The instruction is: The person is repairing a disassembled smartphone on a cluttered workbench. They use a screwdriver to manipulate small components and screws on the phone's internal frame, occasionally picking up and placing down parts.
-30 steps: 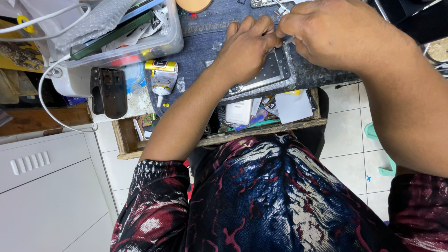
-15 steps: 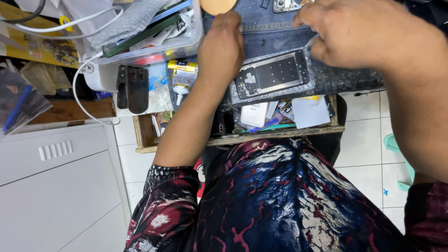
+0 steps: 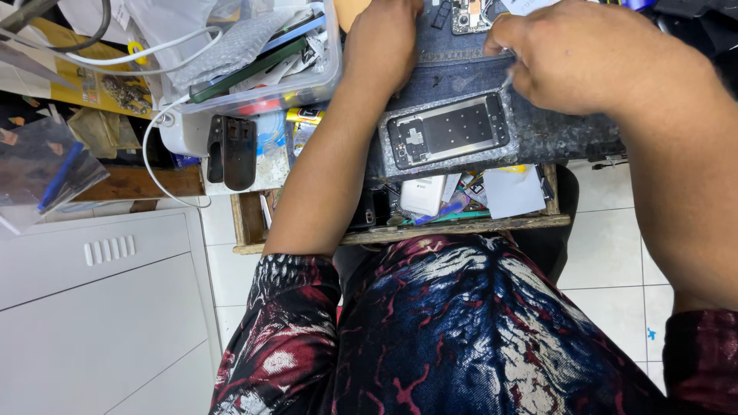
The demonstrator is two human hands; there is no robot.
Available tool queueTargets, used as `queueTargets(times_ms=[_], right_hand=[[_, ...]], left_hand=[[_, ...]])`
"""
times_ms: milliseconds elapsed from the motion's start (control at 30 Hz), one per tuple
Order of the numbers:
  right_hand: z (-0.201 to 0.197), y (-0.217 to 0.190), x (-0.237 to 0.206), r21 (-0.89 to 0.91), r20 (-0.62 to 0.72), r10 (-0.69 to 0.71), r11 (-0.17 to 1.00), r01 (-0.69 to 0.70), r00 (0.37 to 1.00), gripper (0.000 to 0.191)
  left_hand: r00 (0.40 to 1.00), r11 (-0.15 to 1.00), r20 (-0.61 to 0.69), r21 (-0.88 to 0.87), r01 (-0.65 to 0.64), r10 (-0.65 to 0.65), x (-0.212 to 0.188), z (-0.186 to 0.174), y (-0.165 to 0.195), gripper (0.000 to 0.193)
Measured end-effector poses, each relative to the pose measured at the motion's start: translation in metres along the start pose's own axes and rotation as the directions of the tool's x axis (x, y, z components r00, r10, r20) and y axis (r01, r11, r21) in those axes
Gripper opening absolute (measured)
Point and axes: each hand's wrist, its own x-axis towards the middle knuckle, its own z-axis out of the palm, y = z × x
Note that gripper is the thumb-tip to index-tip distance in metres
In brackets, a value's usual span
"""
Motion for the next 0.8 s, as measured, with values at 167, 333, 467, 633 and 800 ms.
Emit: queueTargets(times_ms=[167, 333, 467, 633, 800], right_hand=[[0.002, 0.002, -0.002, -0.001, 0.012, 0.006, 1.000, -0.006, 1.000, 0.034], [0.004, -0.001, -0.001, -0.051, 0.054, 0.045, 0.998, -0.042, 0.998, 0.025], [0.005, -0.001, -0.003, -0.005, -0.180, -0.119, 0.993, 0.120, 0.976, 0.034], [0.005, 0.000, -0.003, -0.087, 0.049, 0.072, 0.994, -0.067, 0.996, 0.029], [0.005, -0.001, -0.001, -0.031, -0.079, -0.062, 0.998, 0.059, 0.995, 0.026]], left_hand=[[0.996, 0.998, 0.086, -0.066, 0.018, -0.012, -0.016, -0.001, -0.004, 0.013], [0.993, 0.998, 0.121, -0.065, 0.018, -0.010, -0.017, 0.003, -0.002, 0.015], [0.990, 0.997, 0.143, -0.082, -0.004, 0.015, -0.014, 0.005, -0.001, 0.013], [0.989, 0.999, 0.145, -0.042, -0.014, 0.020, -0.014, 0.012, 0.001, 0.009], [0.990, 0.992, 0.110, 0.080, -0.097, 0.088, -0.014, 0.019, 0.001, 0.014]])
